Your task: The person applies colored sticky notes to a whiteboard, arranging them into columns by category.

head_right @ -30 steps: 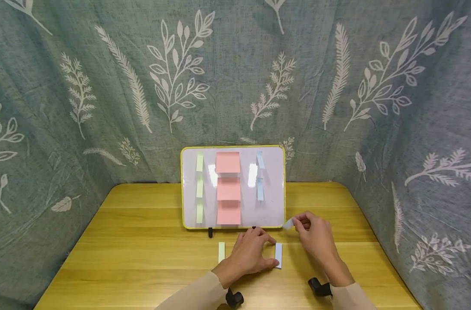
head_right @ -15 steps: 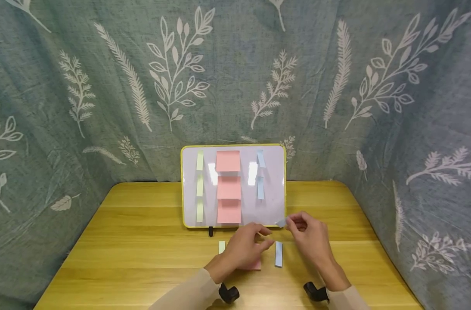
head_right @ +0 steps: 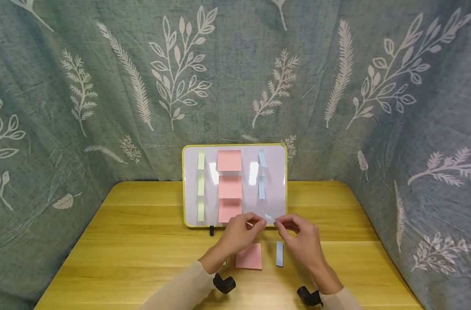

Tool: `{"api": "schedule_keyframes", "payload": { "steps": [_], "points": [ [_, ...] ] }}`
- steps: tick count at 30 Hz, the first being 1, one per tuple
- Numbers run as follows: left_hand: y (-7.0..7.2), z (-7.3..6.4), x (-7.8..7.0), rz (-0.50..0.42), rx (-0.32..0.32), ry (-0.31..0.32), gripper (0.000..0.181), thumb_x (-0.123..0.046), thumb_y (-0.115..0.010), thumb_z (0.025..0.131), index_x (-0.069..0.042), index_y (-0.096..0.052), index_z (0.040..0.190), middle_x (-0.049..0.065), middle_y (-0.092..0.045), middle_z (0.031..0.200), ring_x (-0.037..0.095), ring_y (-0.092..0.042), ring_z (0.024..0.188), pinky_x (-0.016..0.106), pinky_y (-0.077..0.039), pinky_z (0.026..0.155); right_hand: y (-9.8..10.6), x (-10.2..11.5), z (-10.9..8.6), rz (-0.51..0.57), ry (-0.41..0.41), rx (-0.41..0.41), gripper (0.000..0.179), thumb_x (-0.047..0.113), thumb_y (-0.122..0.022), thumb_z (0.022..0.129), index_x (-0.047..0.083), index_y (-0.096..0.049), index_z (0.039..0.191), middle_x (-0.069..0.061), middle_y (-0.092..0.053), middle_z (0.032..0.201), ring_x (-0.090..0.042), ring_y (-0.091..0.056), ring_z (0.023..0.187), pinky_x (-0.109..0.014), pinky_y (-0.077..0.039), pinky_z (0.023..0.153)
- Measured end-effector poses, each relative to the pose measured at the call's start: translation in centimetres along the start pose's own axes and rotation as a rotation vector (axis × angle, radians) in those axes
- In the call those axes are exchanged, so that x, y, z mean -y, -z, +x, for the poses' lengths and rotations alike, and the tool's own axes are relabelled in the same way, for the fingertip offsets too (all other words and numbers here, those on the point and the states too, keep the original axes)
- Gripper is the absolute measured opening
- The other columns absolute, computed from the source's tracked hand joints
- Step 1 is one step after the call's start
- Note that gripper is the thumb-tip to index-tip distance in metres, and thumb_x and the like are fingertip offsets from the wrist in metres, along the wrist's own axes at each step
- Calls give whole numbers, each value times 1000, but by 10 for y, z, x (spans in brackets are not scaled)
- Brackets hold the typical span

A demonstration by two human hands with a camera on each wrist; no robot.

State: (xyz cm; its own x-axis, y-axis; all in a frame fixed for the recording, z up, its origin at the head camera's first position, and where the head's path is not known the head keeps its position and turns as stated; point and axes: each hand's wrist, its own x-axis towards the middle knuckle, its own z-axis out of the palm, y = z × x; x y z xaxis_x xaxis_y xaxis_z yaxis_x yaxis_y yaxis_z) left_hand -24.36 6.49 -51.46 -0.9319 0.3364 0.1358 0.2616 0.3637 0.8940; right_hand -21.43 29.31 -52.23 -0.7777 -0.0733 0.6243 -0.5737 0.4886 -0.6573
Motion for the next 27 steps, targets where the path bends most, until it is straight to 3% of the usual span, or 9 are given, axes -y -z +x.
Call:
{"api": "schedule_keyframes", "payload": {
  "steps": [5, 12, 17, 22, 27],
  "points": [
    [4, 3, 0, -43, -12, -1, 33, -47, -72, 116, -19, -88, 124, -5, -89, 116, 10, -81, 104, 29, -65, 87, -6, -1, -4, 64, 60, 57, 22, -16, -83, 98, -1, -83, 114, -18, -86, 111, -1, -84, 106, -18, -66, 95],
    [5, 6, 0, -84, -36, -16, 26, -41, -78, 113, -16, -87, 118, 0, -87, 110, 12, -80, 97, 26, -64, 81, -10, 0, -7, 119, 52, 101, 22, -16, -83, 99, -1, -83, 115, -13, -84, 117, -3, -83, 112, -20, -66, 98],
    [3, 7, -1, -88, -47, -5, 21, -35, -81, 112, -15, -87, 114, 1, -86, 108, 9, -77, 93, 25, -62, 78, -11, -1, -8, 112, 89, 104, 24, -17, -83, 98, 1, -84, 114, -13, -83, 118, -5, -82, 114, -20, -66, 99],
    [1, 9, -2, -89, -64, -8, 17, -30, -81, 111, -14, -87, 113, 2, -86, 106, 8, -76, 90, 24, -62, 77, -9, -1, -9, 81, 65, 116, 27, -13, -86, 97, 7, -85, 115, -10, -82, 124, -5, -81, 117, -21, -66, 100],
    [1, 11, -2, -83, -96, -9, 16, -29, -80, 111, -15, -87, 112, 1, -86, 104, 5, -75, 87, 23, -62, 77, -7, -1, -8, 67, 79, 112, 24, -12, -88, 96, 5, -85, 114, -13, -82, 126, -11, -81, 119, -20, -65, 102]
  ]
}}
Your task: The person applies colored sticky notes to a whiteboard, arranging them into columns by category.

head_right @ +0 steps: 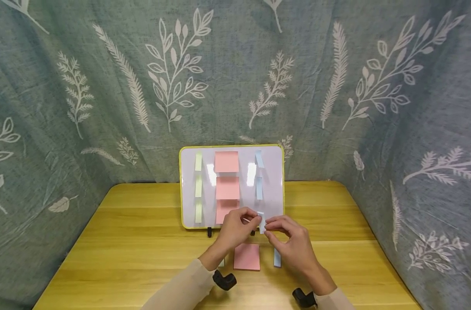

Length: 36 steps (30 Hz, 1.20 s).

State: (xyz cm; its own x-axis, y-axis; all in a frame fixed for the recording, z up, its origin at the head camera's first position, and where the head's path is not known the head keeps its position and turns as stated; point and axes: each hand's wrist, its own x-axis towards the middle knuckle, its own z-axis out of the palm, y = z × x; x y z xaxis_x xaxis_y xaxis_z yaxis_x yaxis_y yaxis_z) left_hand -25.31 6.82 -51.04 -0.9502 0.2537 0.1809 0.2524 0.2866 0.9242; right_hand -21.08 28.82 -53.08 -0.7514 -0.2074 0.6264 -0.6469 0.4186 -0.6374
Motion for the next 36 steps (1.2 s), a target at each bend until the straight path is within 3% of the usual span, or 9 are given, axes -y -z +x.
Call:
{"api": "schedule_keyframes", "payload": {
  "steps": [6, 13, 19, 26, 32, 36],
  "points": [
    [1, 2, 0, -15, -12, 2, 17, -29, -81, 111, -14, -87, 112, 2, -86, 103, 1, -74, 83, 22, -61, 74, 1, 0, 3, -59, -22, -25, 24, -8, -88, 99, 2, -83, 120, -14, -85, 121, -14, -84, 111, -18, -66, 97],
    [0, 4, 1, -36, -19, 3, 17, -30, -81, 111, -14, -88, 113, 2, -85, 102, 3, -75, 83, 22, -61, 73, 0, -1, 8, -54, -280, 23, 20, 14, -83, 110, 7, -83, 129, -9, -88, 118, -3, -82, 104, -19, -66, 91],
    [-1, 5, 3, -40, -20, 8, 16, -30, -82, 110, -14, -88, 112, 2, -85, 103, 4, -76, 84, 22, -61, 72, 0, -6, 11, 18, -424, 64, 22, 21, -80, 113, 6, -84, 130, -13, -88, 113, -16, -85, 95, -26, -69, 86],
    [-4, 7, 5, -44, -23, 22, 16, -29, -84, 110, -14, -88, 111, 3, -86, 104, 3, -77, 82, 21, -60, 70, -2, -10, 16, 138, -517, 90, 29, 17, -80, 113, -5, -80, 131, -23, -86, 113, -23, -87, 92, -37, -73, 86],
    [-6, 8, 3, -16, -37, 3, 14, -29, -83, 111, -15, -87, 111, 1, -85, 104, 3, -75, 83, 21, -61, 70, -4, -11, 20, 144, -565, 90, 26, 18, -79, 113, -4, -81, 126, -23, -85, 110, -22, -83, 88, -33, -71, 85],
    [-6, 8, 2, 20, -78, 0, 11, -29, -85, 109, -18, -87, 110, -1, -85, 103, 0, -72, 83, 21, -61, 74, -4, -13, 21, 136, -575, 87, 26, 20, -79, 114, -4, -81, 124, -24, -84, 106, -23, -81, 85, -30, -69, 81]
  ]
}}
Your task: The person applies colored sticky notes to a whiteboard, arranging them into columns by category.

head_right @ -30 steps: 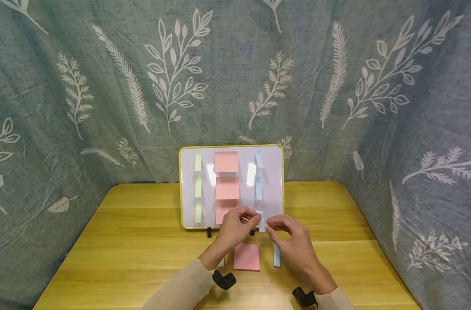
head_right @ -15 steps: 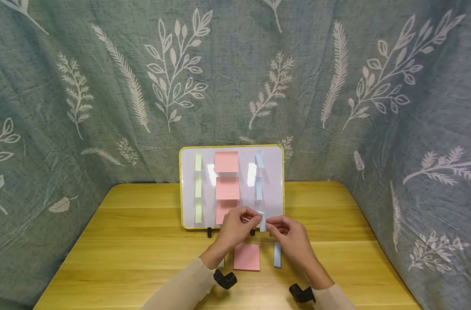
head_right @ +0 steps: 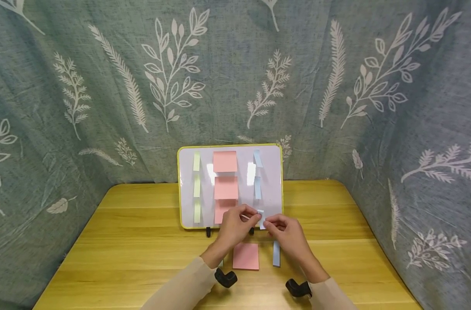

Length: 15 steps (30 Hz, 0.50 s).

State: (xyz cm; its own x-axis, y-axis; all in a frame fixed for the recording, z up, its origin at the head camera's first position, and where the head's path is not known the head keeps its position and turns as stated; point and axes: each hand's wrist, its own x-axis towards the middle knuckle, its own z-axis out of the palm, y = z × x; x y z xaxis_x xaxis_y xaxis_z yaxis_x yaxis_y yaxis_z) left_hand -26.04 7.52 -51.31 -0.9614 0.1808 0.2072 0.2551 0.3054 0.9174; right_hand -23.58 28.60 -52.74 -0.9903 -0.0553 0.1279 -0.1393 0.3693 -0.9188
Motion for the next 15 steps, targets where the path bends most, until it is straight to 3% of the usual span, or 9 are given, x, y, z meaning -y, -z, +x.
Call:
{"api": "schedule_keyframes", "payload": {
  "steps": [9, 15],
  "points": [
    [1, 6, 0, 168, -188, -43, 9, -31, -91, 105, -23, -85, 107, -6, -85, 95, 0, -71, 77, 22, -57, 66, 3, -2, 12, 11, -128, 14, 27, 18, -76, 115, -7, -80, 125, -21, -86, 105, -22, -84, 87, -29, -70, 80],
    [-2, 12, 7, 250, -218, -33, 11, -35, -90, 105, -25, -84, 106, -8, -84, 92, -2, -65, 69, 23, -52, 61, 1, -4, 21, 39, -173, 39, 33, 23, -76, 116, -8, -80, 127, -21, -87, 108, -21, -84, 87, -35, -72, 80]
  ]
}}
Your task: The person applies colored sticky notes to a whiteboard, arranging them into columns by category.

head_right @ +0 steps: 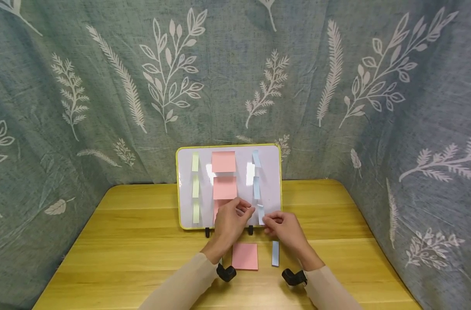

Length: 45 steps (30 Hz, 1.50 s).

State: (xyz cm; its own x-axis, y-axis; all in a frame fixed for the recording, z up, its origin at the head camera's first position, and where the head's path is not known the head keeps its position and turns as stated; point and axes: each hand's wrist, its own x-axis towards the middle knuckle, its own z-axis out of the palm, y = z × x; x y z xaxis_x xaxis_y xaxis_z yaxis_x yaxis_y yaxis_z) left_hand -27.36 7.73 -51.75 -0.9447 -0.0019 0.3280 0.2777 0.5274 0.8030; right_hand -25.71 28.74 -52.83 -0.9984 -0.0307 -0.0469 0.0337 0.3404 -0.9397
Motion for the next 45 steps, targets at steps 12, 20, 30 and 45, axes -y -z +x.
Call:
{"api": "schedule_keyframes", "payload": {
  "steps": [12, 20, 30, 45],
  "points": [
    [-13, 4, 10, 83, 4, -54, 11, -33, -87, 108, -23, -84, 105, -6, -86, 91, 0, -65, 67, 22, -50, 60, -6, -6, 13, 48, -24, 3, 32, 19, -76, 115, -10, -80, 127, -23, -88, 106, -18, -83, 82, -36, -71, 75],
    [-19, 8, 8, 119, -23, -80, 13, -33, -86, 109, -22, -84, 101, -7, -85, 88, 0, -63, 64, 22, -48, 58, -10, -3, 14, 73, -59, -21, 32, 20, -78, 114, -9, -80, 128, -18, -89, 102, -15, -81, 78, -32, -70, 73],
    [-26, 14, 6, 198, -77, -73, 19, -36, -88, 107, -23, -80, 95, -9, -85, 83, 8, -73, 66, 26, -52, 58, -12, -5, 15, 95, -74, -39, 29, 17, -78, 114, -9, -81, 126, -17, -89, 99, -12, -79, 75, -29, -68, 70],
    [-31, 18, 6, 296, -111, -100, 25, -42, -90, 105, -24, -76, 94, -9, -85, 81, 11, -75, 63, 28, -50, 54, -14, -6, 14, 95, -63, -57, 28, 17, -78, 114, -9, -81, 124, -18, -89, 100, -15, -80, 75, -30, -69, 70]
  ]
}}
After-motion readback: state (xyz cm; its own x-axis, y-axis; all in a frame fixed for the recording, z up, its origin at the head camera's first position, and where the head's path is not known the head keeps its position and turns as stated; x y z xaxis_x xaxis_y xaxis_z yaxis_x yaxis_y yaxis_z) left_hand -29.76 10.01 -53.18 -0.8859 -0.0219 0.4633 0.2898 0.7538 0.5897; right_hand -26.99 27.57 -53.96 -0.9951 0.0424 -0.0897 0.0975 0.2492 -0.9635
